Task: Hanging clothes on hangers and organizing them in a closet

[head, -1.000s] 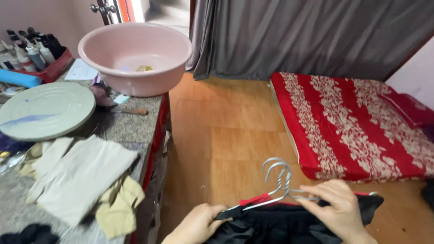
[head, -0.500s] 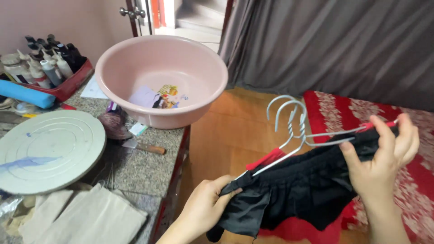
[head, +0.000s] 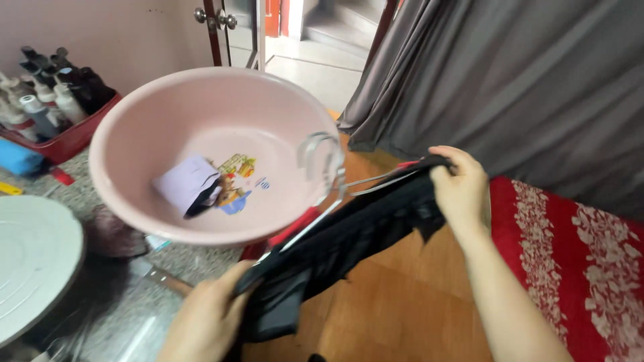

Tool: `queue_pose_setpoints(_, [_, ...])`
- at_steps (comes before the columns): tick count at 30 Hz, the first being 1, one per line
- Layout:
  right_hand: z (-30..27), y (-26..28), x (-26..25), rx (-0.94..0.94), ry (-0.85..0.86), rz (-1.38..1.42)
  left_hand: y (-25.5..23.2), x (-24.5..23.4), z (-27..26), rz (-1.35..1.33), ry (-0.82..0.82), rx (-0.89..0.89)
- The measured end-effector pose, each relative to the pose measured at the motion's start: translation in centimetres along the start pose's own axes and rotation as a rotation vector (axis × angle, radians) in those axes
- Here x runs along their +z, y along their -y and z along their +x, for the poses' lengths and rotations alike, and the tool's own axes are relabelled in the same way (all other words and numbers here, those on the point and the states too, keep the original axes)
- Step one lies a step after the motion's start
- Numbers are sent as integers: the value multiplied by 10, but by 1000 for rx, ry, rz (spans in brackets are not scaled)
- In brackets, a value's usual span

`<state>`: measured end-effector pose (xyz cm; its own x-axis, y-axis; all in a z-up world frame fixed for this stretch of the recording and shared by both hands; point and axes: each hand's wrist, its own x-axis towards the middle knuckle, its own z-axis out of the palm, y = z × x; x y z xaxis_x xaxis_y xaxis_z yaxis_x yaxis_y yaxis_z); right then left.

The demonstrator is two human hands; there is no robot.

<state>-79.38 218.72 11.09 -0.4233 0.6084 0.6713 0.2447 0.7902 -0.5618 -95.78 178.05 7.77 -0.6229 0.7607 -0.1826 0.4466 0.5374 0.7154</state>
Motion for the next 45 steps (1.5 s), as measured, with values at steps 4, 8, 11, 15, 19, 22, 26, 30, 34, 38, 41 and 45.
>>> queue_pose_setpoints(4, [36, -41, 53, 145, 91, 93, 44, 7, 12, 4, -25, -150])
queue_pose_setpoints(8, [53, -83, 90, 266, 89, 317, 37, -7, 16, 22, -25, -302])
queue_pose_setpoints(11, [49, -98, 102, 658, 60, 548, 54, -1, 22, -128, -39, -219])
queue_pose_setpoints(15, [32, -105, 105, 869, 108, 679, 46, 0, 26, -501, -166, -279])
queue_pose_setpoints(19, [-13, -65, 106, 524, 751, 581, 24, -9, 41, -463, -185, -138])
queue_pose_setpoints(22, [-2, 18, 62, 102, 1702, 557, 27, -14, 58, -423, -168, -91])
queue_pose_setpoints(26, [29, -6, 59, -49, 1393, 631, 23, -22, 61, -387, -133, -20])
queue_pose_setpoints(30, [24, -53, 103, 518, 418, 455, 33, -25, 60, -303, -79, -34])
queue_pose_setpoints(34, [8, -39, 133, 449, 186, 676, 49, -32, 58, -267, -86, -6])
queue_pose_setpoints(38, [6, 8, 140, 223, 160, 728, 40, -34, 48, -220, -83, 105])
queue_pose_setpoints(41, [6, -7, 157, 286, 34, 576, 15, -41, 36, -90, -39, 79])
queue_pose_setpoints(45, [9, -44, 167, 167, 175, 224, 10, -44, 29, 126, -27, -152])
